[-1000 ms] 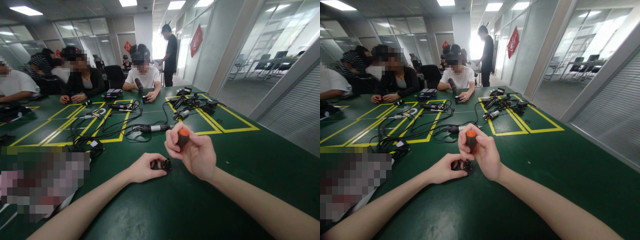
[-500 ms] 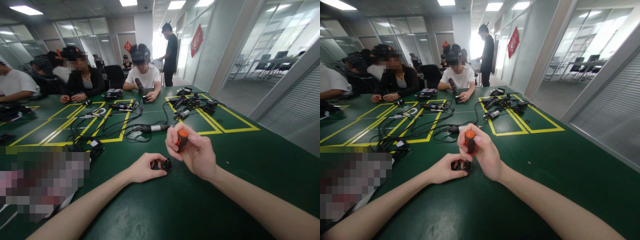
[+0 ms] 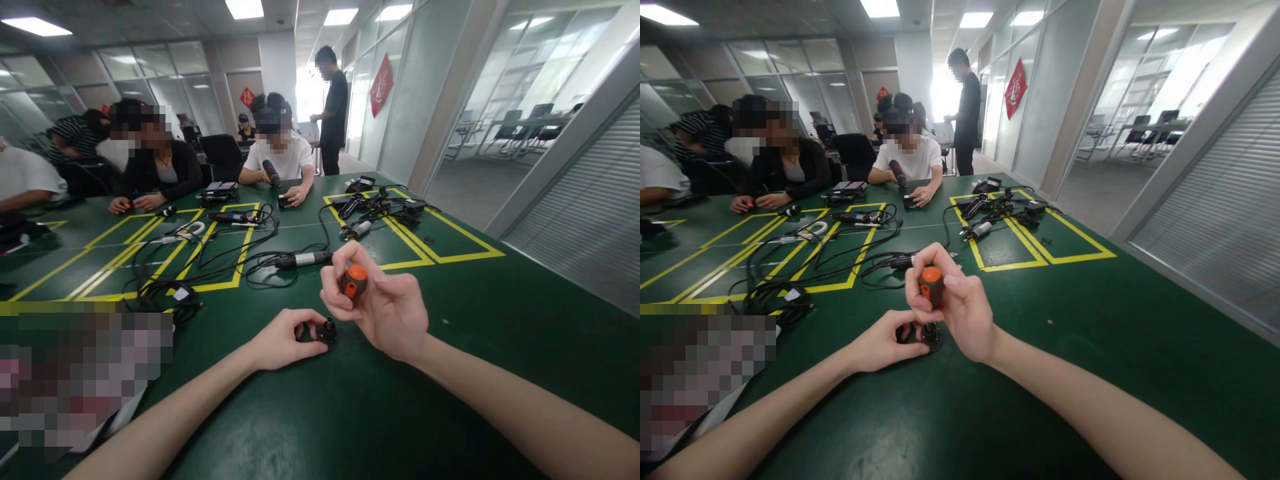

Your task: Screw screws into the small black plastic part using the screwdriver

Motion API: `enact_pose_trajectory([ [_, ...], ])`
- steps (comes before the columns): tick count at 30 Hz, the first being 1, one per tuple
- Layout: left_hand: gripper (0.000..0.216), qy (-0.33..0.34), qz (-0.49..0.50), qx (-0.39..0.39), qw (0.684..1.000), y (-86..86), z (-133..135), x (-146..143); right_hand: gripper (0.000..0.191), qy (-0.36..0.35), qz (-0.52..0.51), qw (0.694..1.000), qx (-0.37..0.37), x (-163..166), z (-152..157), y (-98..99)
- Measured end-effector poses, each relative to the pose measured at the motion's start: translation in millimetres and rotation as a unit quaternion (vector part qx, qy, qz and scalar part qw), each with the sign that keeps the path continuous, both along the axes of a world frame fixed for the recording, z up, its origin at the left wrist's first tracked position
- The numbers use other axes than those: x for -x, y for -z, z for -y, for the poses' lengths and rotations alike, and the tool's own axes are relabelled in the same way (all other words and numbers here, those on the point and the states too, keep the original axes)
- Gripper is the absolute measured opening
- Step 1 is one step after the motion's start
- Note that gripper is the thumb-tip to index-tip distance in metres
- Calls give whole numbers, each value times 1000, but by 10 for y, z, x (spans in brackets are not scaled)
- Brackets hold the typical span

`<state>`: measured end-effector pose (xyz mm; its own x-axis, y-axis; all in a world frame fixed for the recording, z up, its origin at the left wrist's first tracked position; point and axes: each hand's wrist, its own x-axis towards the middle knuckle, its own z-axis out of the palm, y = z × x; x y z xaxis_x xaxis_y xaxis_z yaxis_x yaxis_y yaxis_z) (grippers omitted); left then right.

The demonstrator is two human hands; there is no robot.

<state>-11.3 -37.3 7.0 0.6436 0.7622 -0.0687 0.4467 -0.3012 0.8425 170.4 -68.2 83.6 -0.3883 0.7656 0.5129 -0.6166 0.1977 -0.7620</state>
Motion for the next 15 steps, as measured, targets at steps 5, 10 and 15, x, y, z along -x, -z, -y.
enact_pose_trajectory([
  [5, 39, -2, 0, -8, 1000, 18, 4, 2, 16, 16, 14, 1000, 13, 2, 2, -11],
  [10, 37, -1, 2, -11, 1000, 10, 2, -5, 24, 33, 27, 999, 6, -17, -32, -20],
  [15, 35, 1, -6, -6, 1000, -32, 3, -17, 30, 23, 2, 999, 37, -13, -20, -40],
])
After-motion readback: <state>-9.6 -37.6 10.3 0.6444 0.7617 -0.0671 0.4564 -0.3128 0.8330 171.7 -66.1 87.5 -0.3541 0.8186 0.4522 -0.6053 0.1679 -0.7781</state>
